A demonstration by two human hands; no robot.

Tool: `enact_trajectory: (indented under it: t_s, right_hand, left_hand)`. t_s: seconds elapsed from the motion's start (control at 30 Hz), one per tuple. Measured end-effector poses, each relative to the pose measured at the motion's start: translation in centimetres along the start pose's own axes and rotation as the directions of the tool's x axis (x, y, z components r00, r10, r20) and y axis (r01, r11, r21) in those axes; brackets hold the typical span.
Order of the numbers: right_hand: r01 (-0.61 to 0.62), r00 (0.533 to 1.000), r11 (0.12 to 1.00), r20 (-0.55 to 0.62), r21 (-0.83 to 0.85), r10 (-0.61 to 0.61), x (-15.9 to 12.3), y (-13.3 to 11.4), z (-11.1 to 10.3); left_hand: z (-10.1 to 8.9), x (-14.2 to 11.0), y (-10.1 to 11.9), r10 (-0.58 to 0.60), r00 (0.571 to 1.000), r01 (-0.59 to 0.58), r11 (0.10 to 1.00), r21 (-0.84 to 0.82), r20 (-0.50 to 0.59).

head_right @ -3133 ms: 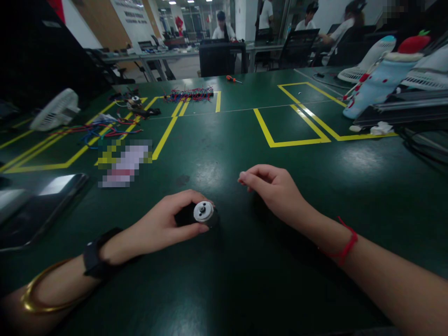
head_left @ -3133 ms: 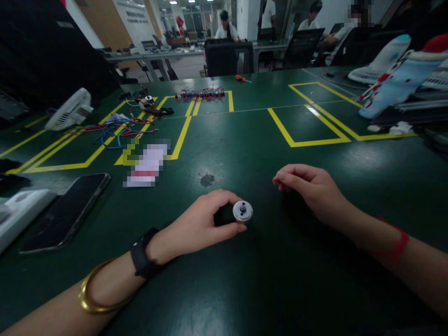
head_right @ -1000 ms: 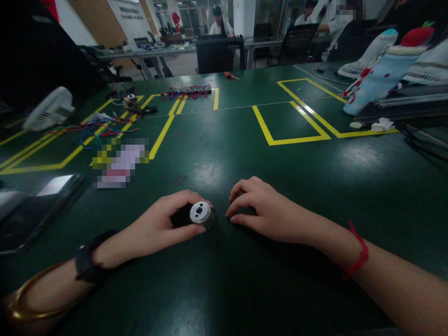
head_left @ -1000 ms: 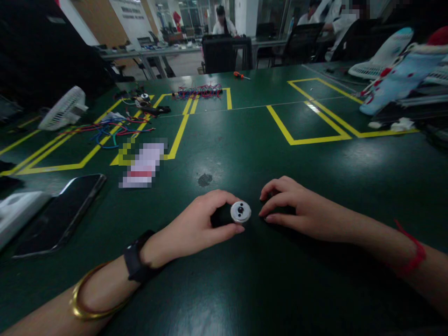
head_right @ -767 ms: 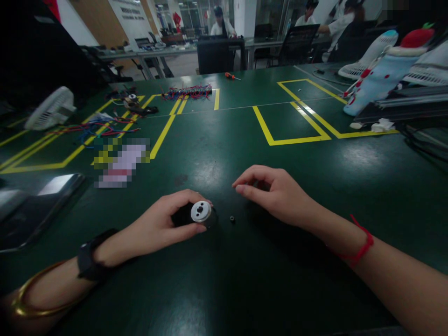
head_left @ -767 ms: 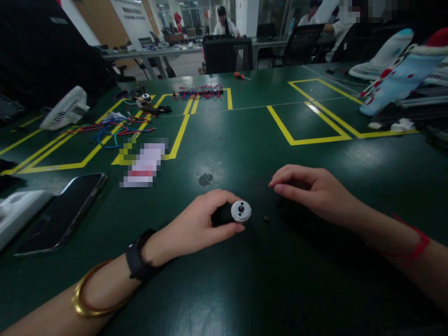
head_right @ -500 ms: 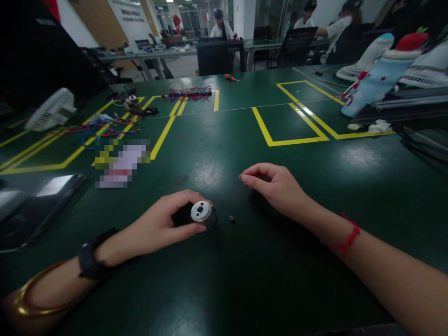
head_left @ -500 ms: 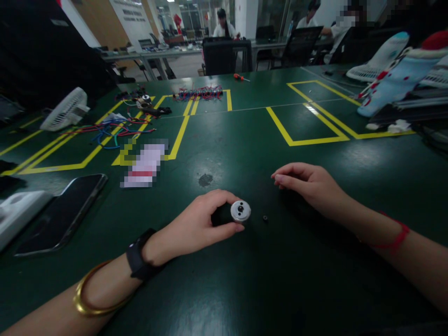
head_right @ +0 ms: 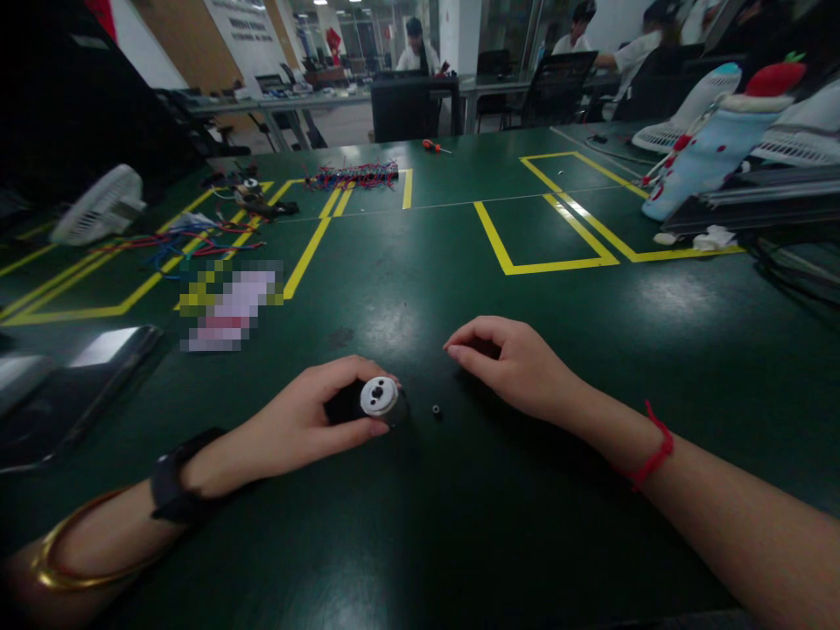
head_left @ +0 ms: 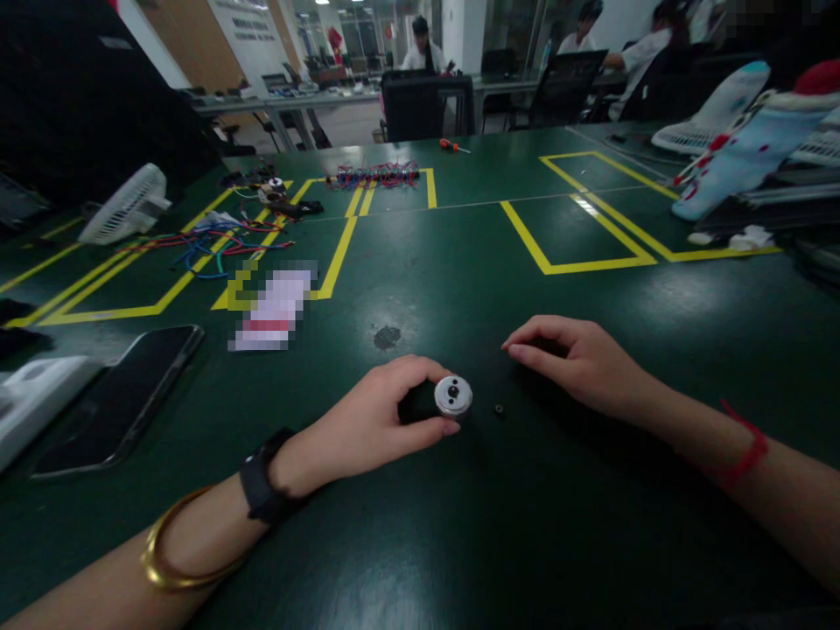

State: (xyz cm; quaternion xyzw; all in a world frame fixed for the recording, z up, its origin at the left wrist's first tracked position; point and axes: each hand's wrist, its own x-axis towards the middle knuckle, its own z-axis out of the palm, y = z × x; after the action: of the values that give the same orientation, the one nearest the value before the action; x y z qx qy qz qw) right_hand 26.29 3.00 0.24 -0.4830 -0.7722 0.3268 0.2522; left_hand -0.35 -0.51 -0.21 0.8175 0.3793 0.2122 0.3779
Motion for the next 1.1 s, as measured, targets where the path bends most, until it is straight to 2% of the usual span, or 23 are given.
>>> enact_trajectory:
  t_s: [0.13,0.27,0.33,0.43,0.5,0.57,0.67,0.83,1.0,1.1]
  right_hand:
    - [0.262,0.951,0.955,0.208,-0.139,-0.23,-0.6,-0.7,0.0]
    - [0.337,0.919,0.917,0.285,-0.214,-0.272,-1.1,-1.0,0.5]
    - [0.329,0.928,0.922,0.253,-0.207,-0.274,-1.1,-1.1,1.0]
    - [0.296,0.955,0.947,0.056,-0.125,-0.291,-1.0,-1.9,1.8]
    - [0.301,0.948,0.951,-0.083,-0.068,-0.306,-0.9,-2.9,2.2]
    - [0.321,0.936,0.946,-0.139,-0.036,-0.323,-0.9,-4.0,2.6]
    - [0.344,0.933,0.937,-0.087,-0.059,-0.348,-0.9,-5.1,3.0]
    - [0.339,0.94,0.938,-0.005,-0.07,-0.34,-0.9,-5.0,3.2]
    - [0.224,0.974,0.967,0.007,0.118,-0.226,-1.0,-4.8,2.7]
    - [0.139,0.99,0.963,-0.043,0.232,-0.133,-0.9,-4.2,2.0]
  left_hand:
    - [0.0,0.1,0.0,0.004,1.0,-0.004,1.0,0.007,-0.006]
    - [0.0,0.1,0.0,0.006,1.0,-0.006,1.0,0.007,-0.007]
    - [0.0,0.1,0.0,0.003,1.0,-0.003,1.0,0.003,-0.006]
    - [0.0,0.1,0.0,0.001,1.0,-0.001,1.0,0.003,-0.006]
    - [0.0,0.1,0.0,0.001,1.0,0.0,1.0,0.02,-0.008]
    - [0.0,0.1,0.1,-0.004,1.0,0.005,0.999,0.044,-0.012]
    - [0.0,0.2,0.1,-0.005,1.0,0.006,0.998,0.055,-0.014]
    - [0.1,0.1,0.1,-0.002,1.0,0.002,0.997,0.074,-0.012]
    - [0.0,0.1,0.3,-0.001,1.0,0.002,0.998,0.056,-0.015]
    - [-0.1,0.2,0.3,0.011,1.0,-0.011,1.0,0.022,-0.018]
